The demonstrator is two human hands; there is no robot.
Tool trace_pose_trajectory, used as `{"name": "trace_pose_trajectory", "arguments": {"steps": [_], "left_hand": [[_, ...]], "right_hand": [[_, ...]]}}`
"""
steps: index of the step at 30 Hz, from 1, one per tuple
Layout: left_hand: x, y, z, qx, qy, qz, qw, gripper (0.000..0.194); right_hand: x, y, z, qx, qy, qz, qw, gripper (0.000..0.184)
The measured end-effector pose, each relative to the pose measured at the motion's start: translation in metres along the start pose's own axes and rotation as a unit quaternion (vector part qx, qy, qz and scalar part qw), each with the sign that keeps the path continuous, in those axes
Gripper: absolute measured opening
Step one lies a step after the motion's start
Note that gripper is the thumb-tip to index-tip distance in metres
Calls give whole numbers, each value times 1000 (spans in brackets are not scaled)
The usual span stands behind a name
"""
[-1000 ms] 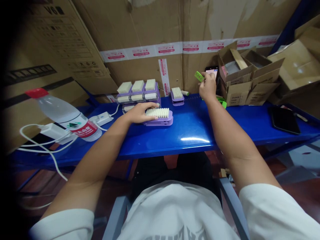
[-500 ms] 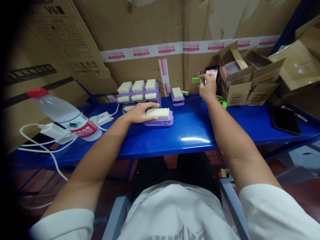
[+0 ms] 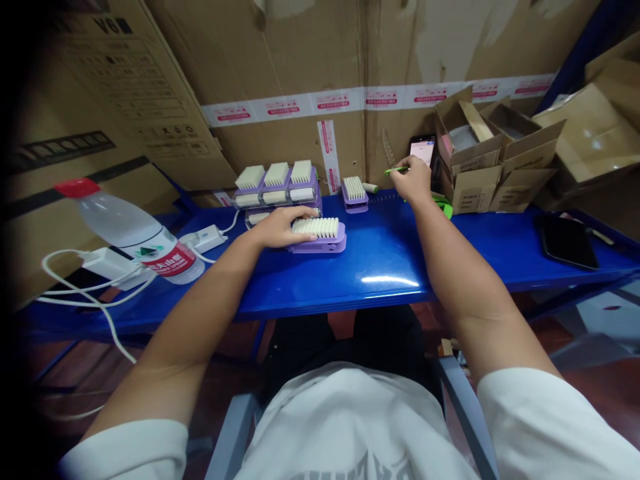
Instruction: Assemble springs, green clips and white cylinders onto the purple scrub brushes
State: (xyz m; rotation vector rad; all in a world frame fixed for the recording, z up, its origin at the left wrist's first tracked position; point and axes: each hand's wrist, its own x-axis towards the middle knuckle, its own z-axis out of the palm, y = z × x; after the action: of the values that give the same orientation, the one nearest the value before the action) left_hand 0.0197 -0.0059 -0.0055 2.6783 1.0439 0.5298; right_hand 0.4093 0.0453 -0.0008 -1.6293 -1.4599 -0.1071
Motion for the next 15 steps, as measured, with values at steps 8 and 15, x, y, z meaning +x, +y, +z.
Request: {"name": "trace_pose_trajectory", "arguments": {"steps": [8, 15], "left_hand": [[1, -3, 1, 2, -1, 6, 1000, 74], [1, -2, 1, 8, -1, 0, 1000, 71]], "right_hand": [[-11, -6, 1, 18, -124, 74, 989, 34], [-5, -5, -11, -16, -116, 10, 993, 42]]}}
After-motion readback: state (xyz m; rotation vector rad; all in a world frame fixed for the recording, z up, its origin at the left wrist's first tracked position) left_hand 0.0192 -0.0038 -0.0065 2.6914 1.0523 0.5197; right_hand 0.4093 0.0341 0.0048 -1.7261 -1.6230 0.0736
